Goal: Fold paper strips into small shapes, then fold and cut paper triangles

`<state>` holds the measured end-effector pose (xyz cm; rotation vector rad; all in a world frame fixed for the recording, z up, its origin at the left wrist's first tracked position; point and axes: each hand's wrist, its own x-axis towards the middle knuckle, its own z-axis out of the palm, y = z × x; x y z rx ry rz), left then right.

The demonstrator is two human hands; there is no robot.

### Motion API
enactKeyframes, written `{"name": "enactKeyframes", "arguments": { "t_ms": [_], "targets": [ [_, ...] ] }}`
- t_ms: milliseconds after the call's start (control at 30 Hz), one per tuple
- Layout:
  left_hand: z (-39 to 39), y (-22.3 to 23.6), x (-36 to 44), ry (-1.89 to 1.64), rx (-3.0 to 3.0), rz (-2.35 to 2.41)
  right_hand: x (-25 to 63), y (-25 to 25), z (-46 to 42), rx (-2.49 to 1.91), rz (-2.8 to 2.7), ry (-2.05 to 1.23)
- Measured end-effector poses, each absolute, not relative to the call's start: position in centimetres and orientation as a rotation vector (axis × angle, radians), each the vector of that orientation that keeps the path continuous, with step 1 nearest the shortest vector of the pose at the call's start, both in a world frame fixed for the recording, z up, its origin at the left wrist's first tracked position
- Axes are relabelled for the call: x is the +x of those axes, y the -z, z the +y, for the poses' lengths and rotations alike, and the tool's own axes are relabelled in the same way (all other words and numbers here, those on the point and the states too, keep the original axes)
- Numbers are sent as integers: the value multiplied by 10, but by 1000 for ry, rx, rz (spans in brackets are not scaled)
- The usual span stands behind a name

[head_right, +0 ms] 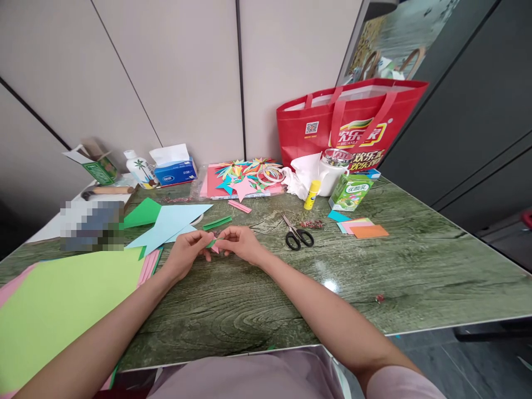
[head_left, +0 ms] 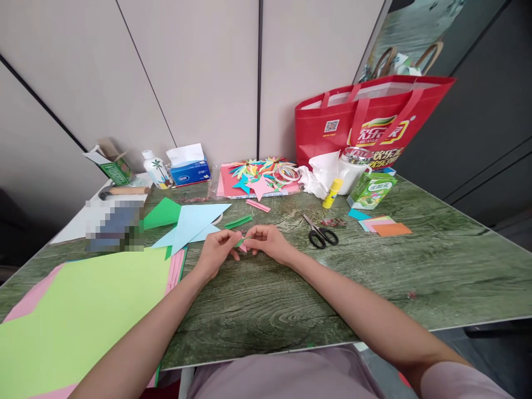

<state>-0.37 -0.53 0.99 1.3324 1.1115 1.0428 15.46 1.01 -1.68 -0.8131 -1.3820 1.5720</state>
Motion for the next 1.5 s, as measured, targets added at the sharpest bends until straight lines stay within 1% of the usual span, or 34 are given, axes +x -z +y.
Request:
{"name": "enactKeyframes", "arguments": {
  "t_ms": [200,367,567,800,1033,1167,1367,1500],
  "targets": [
    [-6,-8,-3,-1094,1196,1015,155,20,11,-719,-1399,-1524],
    [-4,-11,-3,-1015,1103,1004,153,21,11,-683,-1354,-1484],
    [-6,-10,0,-1063,1012,954,151,21,8,-750,-1445,-1303],
    [-4,-8,-3,-1121,988,1044,151,19,5,-750,-1529,-1214],
    [-5,-6,-2,-1152,982,1074,151,17,4,-799,-1654,-1005],
    [-6,-6,0,-1173,995,1059,149,18,5,-818,-1603,-1046],
    [-10,-9,4,-1193,1032,1029,147,20,6,-802,-1421,-1258],
    [-13,-10,6,-1199,1052,1033,148,18,7,-805,-1401,-1273]
  ]
}}
